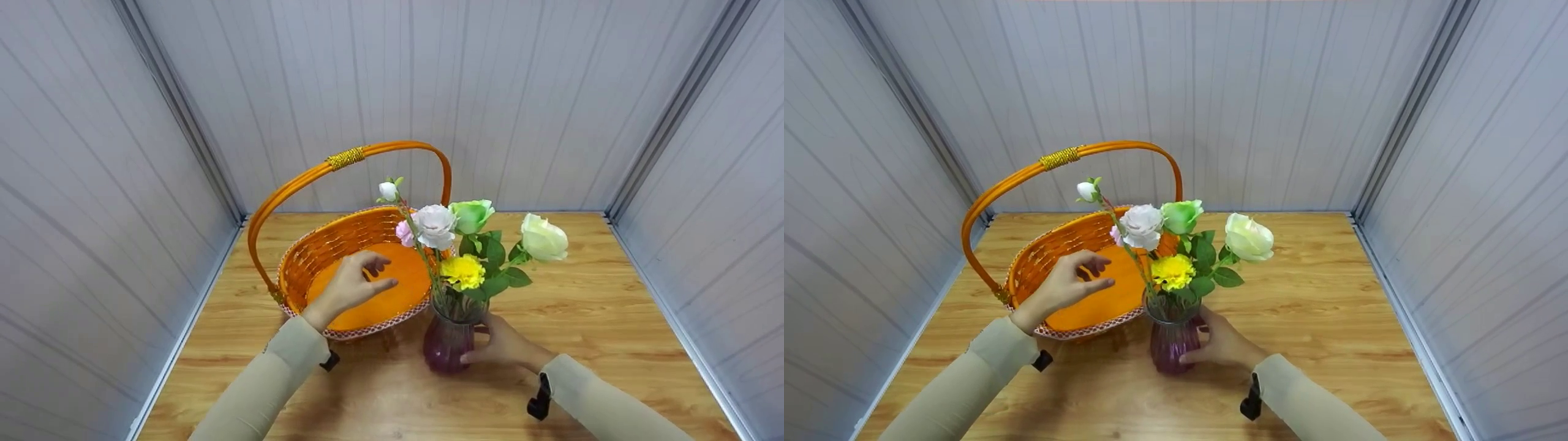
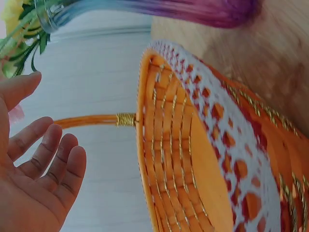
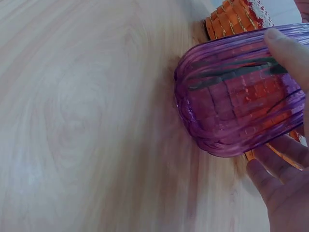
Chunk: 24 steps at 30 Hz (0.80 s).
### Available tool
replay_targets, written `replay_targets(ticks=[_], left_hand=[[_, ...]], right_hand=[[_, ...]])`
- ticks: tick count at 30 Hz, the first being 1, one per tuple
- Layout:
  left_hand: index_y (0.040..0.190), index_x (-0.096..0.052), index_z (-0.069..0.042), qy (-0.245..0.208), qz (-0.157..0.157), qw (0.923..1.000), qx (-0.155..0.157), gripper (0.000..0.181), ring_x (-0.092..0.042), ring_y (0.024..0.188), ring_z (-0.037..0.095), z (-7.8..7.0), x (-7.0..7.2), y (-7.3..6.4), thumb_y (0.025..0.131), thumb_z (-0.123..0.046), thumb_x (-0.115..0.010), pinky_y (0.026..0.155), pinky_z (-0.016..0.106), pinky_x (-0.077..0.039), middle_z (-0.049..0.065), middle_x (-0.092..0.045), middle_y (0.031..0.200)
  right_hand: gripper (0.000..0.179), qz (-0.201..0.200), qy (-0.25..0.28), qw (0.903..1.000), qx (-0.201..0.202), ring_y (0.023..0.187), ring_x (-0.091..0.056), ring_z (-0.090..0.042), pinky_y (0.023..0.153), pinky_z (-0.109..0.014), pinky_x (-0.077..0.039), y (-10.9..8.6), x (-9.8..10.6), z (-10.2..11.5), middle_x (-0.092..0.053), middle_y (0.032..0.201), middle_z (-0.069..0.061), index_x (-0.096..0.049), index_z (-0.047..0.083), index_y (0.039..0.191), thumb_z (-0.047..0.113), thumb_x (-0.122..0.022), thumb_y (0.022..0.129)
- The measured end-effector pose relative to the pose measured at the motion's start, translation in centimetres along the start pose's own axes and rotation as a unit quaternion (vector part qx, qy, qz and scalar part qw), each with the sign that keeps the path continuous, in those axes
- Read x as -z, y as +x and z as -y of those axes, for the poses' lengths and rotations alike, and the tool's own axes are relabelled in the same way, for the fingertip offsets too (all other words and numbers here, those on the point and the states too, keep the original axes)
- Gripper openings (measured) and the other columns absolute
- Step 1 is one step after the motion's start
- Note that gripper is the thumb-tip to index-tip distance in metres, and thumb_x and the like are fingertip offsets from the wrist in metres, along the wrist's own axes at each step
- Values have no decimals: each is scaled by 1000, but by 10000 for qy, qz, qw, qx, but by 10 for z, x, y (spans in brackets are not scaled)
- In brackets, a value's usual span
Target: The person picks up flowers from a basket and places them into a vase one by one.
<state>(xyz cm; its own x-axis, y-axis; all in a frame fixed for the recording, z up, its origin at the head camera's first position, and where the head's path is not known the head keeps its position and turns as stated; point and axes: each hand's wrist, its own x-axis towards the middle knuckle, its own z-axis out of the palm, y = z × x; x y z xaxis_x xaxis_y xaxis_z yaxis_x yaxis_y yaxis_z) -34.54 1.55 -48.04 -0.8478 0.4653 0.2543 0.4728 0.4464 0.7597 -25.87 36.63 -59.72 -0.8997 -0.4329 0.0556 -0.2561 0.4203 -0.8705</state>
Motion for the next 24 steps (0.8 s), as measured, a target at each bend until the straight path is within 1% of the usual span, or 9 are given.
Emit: replay_targets(ticks=[5, 8, 11, 13, 15, 18, 21, 23, 24], left_hand=[[127, -76, -5, 100, -13, 9997, 218, 40, -68, 106, 34, 6, 8, 2, 95, -26, -86, 97, 51, -60, 12, -74, 116], [128, -75, -5, 190, -58, 9994, 282, 41, -68, 108, 36, 9, 12, 5, 96, -28, -86, 98, 50, -59, 12, -73, 117], [129, -75, -5, 320, -94, 9990, 291, 41, -67, 109, 36, 12, 18, 8, 96, -28, -85, 98, 50, -59, 13, -73, 117], [129, -74, -5, 433, -99, 9985, 311, 42, -67, 109, 37, 14, 21, 10, 97, -28, -85, 98, 50, -58, 14, -73, 118], [130, -74, -4, 546, -112, 9979, 327, 42, -67, 109, 37, 16, 25, 13, 97, -29, -84, 98, 50, -58, 14, -73, 118], [130, -74, -3, 702, -142, 9968, 363, 43, -67, 109, 38, 20, 30, 17, 97, -28, -84, 98, 50, -58, 16, -72, 118], [130, -73, -2, 791, -173, 9958, 432, 42, -67, 110, 39, 23, 36, 21, 98, -28, -83, 99, 51, -57, 17, -72, 120], [130, -72, -1, 840, -173, 9952, 465, 42, -67, 112, 40, 26, 39, 23, 98, -27, -83, 100, 52, -57, 18, -72, 121], [130, -72, -1, 873, -180, 9948, 486, 43, -67, 112, 40, 27, 40, 24, 98, -28, -82, 100, 52, -57, 19, -72, 122]], right_hand=[[96, -16, -130, 9999, 76, 141, -57, -48, 119, -67, -46, -2, 12, 1, -60, 152, -24, -47, -2, 157, 26, -97, 81], [90, -76, -171, 9998, 99, 140, -60, -40, 120, -67, -45, -2, 23, 0, -64, 149, -16, -51, 4, 156, 27, -97, 82], [83, -181, -324, 9991, 208, 133, -64, -35, 118, -67, -48, -1, 35, -2, -69, 143, -11, -55, 8, 154, 26, -96, 84], [76, -277, -473, 9981, 283, 129, -66, -38, 115, -67, -50, -1, 43, -3, -71, 139, -13, -58, 7, 149, 24, -95, 85], [69, -403, -619, 9967, 329, 127, -66, -45, 112, -69, -51, -1, 52, -4, -71, 136, -20, -61, 2, 143, 23, -94, 86], [67, -575, -780, 9950, 230, 128, -64, -52, 111, -69, -52, 1, 66, -4, -69, 138, -25, -63, -1, 140, 23, -94, 87], [69, -748, -987, 9919, 279, 127, -66, -52, 109, -68, -54, 5, 81, -4, -68, 141, -26, -62, -2, 143, 19, -94, 87], [71, -861, -1211, 9882, 373, 128, -67, -49, 106, -65, -57, 8, 91, -3, -68, 144, -22, -61, 0, 147, 17, -94, 87], [70, -929, -1376, 9853, 411, 127, -69, -47, 104, -64, -59, 9, 95, -2, -69, 143, -22, -61, 0, 147, 16, -94, 87]])
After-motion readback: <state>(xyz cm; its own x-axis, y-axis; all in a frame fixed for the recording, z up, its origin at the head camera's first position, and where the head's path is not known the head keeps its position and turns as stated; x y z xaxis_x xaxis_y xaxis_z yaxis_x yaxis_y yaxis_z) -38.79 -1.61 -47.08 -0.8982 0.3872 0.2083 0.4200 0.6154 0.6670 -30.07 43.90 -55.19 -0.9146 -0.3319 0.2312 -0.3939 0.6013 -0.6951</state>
